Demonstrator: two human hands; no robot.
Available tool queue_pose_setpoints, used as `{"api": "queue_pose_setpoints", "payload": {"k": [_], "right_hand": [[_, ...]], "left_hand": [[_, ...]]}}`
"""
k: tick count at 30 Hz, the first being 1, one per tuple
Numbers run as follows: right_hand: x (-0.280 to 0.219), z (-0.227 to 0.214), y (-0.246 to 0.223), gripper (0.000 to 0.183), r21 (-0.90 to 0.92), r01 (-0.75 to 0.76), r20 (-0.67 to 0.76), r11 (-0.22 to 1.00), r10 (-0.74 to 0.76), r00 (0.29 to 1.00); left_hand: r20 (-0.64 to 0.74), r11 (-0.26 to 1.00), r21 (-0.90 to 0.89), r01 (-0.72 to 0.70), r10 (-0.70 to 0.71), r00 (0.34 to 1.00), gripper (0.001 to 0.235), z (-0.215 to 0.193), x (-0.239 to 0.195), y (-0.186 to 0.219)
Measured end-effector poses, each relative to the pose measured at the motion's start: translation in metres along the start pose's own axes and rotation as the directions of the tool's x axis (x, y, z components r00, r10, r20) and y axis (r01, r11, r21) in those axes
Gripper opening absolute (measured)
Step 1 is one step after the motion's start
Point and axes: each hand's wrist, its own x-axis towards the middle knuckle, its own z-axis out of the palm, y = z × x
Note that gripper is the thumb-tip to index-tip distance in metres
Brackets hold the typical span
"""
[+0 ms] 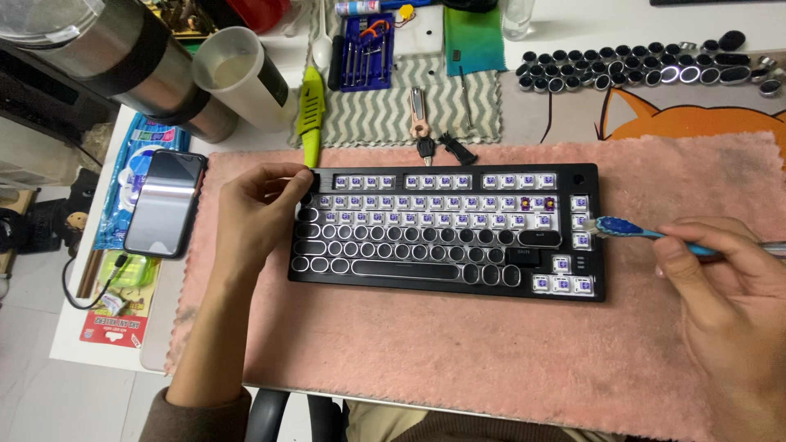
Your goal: The person removes keycaps from a mechanical keyboard one by one, cleans each keycap with a toothbrush, and places them on the desk. The process is repeated for multiple keycaps throughout the clip.
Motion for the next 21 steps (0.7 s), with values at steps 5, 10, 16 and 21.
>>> {"api": "queue_pose_setpoints", "payload": {"k": [5,10,16,21], "right_hand": [[0.001,0.002,-0.013,0.011,-0.131,0.002,-0.026,0.991,-0.005,1.000],[0.006,0.005,-0.028,0.013,-0.119,-0.017,-0.105,0.993,0.005,0.994],[0.014,0.008,-0.032,0.008,0.105,0.039,-0.170,0.994,-0.021,0.985],[0.019,0.010,-0.007,0.012,0.320,0.155,-0.206,0.935,-0.091,0.974]], "left_hand": [[0.037,0.986,-0.013,-0.167,0.167,0.985,0.025,-0.005,0.019,-0.028],[0.043,0.993,0.021,-0.113,0.112,0.993,0.033,-0.002,0.006,0.000],[-0.029,0.913,0.262,-0.311,0.330,0.944,0.026,0.021,0.001,0.012],[0.092,0.835,0.157,-0.527,0.519,0.850,0.018,0.085,0.000,0.051]]}}
